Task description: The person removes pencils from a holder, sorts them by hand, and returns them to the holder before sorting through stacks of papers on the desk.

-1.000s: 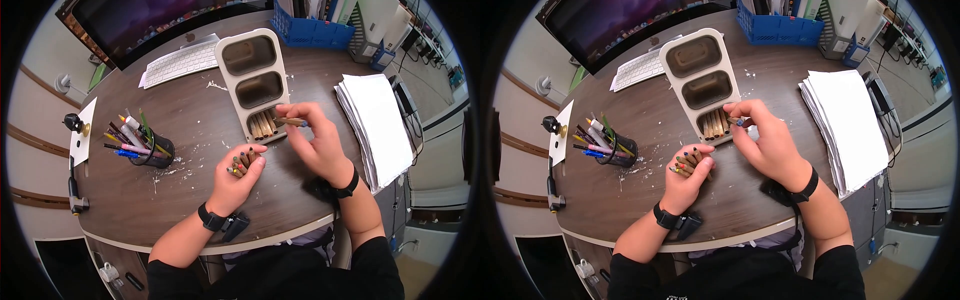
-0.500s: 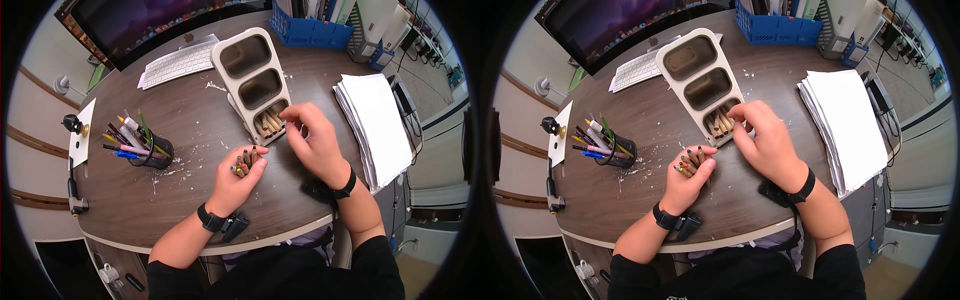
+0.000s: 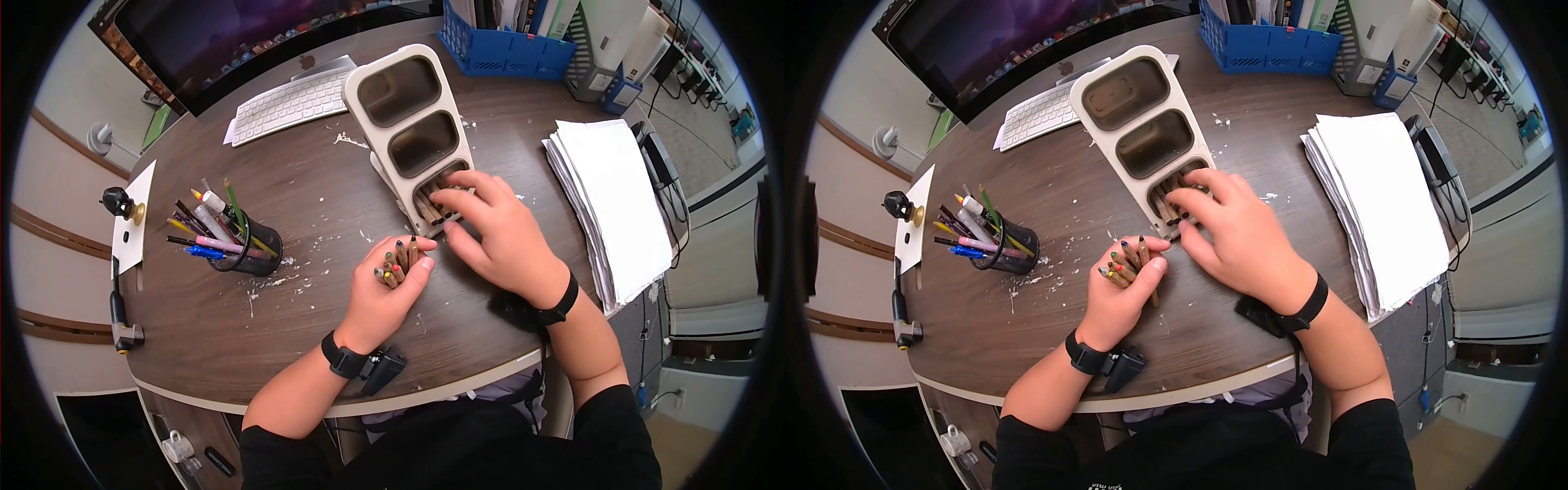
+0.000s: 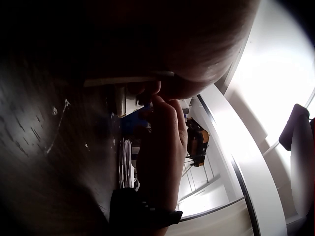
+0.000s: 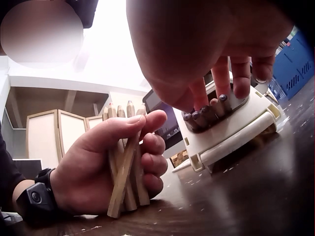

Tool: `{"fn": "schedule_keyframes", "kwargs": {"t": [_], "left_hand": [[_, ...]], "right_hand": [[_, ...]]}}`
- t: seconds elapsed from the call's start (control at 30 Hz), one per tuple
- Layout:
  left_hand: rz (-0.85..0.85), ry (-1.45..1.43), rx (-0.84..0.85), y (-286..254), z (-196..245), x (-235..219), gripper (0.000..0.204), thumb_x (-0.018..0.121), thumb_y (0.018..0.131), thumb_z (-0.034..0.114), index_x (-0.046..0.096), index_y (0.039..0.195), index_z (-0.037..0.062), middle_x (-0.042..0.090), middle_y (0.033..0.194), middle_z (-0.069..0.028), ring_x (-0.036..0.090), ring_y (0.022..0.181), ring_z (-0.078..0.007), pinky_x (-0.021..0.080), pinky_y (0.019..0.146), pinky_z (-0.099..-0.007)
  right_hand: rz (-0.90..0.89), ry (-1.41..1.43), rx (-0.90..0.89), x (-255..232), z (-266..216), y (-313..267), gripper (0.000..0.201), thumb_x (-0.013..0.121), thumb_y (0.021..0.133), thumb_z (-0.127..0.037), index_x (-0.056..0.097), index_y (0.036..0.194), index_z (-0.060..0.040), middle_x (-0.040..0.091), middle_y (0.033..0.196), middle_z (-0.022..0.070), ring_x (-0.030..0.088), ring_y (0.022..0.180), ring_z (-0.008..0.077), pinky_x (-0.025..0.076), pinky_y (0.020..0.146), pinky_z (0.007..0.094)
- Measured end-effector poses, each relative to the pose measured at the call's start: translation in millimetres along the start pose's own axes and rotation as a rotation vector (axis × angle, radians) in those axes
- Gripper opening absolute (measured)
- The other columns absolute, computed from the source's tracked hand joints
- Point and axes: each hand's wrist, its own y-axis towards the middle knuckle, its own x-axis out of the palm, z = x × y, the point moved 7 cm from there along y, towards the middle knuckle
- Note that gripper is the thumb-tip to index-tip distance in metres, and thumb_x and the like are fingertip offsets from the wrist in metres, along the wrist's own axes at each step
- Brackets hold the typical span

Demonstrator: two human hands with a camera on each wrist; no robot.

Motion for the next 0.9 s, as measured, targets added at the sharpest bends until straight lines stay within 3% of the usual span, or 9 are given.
{"fn": "schedule_keyframes", "kwargs": {"t": [0.13, 0.2, 0.37, 0.53, 0.6, 0.77, 0.9], "left_hand": [[0.001, 0.005, -0.005, 0, -2, -1, 0.019, 0.071, 0.097, 0.009, 0.072, 0.114, 0.0017, 0.067, 0.104, -0.0051, 0.061, 0.096, -0.0133, 0.05, 0.089, -0.0294], [-0.037, 0.025, 0.046, 1, -2, 0, 0.02, 0.068, 0.1, 0.008, 0.068, 0.119, 0.0012, 0.065, 0.098, 0.0021, 0.058, 0.088, -0.006, 0.048, 0.082, -0.0237], [-0.04, 0.043, 0.038, 0, -2, 0, 0.021, 0.068, 0.1, 0.008, 0.068, 0.12, 0.0011, 0.065, 0.097, 0.0018, 0.058, 0.088, -0.0063, 0.048, 0.082, -0.0239], [-0.045, 0.04, 0.036, 0, -1, 1, 0.021, 0.068, 0.1, 0.008, 0.068, 0.12, 0.0008, 0.065, 0.097, 0.0016, 0.058, 0.088, -0.0064, 0.048, 0.082, -0.0239], [-0.005, -0.012, -0.01, 0, -3, 0, 0.019, 0.071, 0.097, 0.01, 0.072, 0.114, 0.0018, 0.067, 0.105, -0.005, 0.062, 0.097, -0.0129, 0.05, 0.089, -0.0289], [-0.025, 0.01, 0.016, 1, -3, 0, 0.02, 0.069, 0.099, 0.009, 0.07, 0.117, 0.0013, 0.066, 0.101, -0.0019, 0.061, 0.092, -0.0099, 0.049, 0.086, -0.0266], [-0.053, 0.033, 0.041, 1, -3, 0, 0.021, 0.067, 0.101, 0.008, 0.067, 0.12, 0.0006, 0.065, 0.098, 0.0009, 0.06, 0.089, -0.0072, 0.049, 0.082, -0.0246]], "right_hand": [[0.018, 0.068, 0.141, -1, 15, -1, 0.031, 0.073, 0.087, -0.013, 0.069, 0.117, -0.0097, 0.066, 0.117, 0.0109, 0.066, 0.106, 0.0334, 0.056, 0.086, 0.0419], [0.03, 0.079, 0.127, -4, 7, 1, 0.029, 0.073, 0.087, -0.013, 0.068, 0.115, -0.0092, 0.067, 0.116, 0.0108, 0.067, 0.103, 0.0328, 0.057, 0.083, 0.0415], [0.008, 0.069, 0.095, -1, 8, -1, 0.028, 0.074, 0.088, -0.015, 0.067, 0.114, -0.0086, 0.067, 0.114, 0.0103, 0.07, 0.092, 0.0307, 0.058, 0.076, 0.0405], [0.015, 0.024, 0.213, -5, 13, -1, 0.032, 0.073, 0.089, -0.017, 0.069, 0.121, -0.0113, 0.067, 0.114, 0.0091, 0.07, 0.089, 0.0299, 0.058, 0.074, 0.04], [0.017, 0.051, 0.161, -5, 7, 1, 0.03, 0.073, 0.09, -0.017, 0.069, 0.119, -0.0108, 0.066, 0.114, 0.0096, 0.07, 0.089, 0.0305, 0.058, 0.074, 0.0401], [-0.047, 0.033, 0.067, 2, 3, -1, 0.027, 0.074, 0.091, -0.018, 0.069, 0.116, -0.0093, 0.066, 0.114, 0.0109, 0.07, 0.089, 0.0319, 0.058, 0.074, 0.0404], [0.047, 0.084, 0.193, -4, 16, -2, 0.026, 0.074, 0.091, -0.018, 0.07, 0.115, -0.0083, 0.067, 0.112, 0.0118, 0.07, 0.088, 0.0319, 0.057, 0.074, 0.0404]]}}
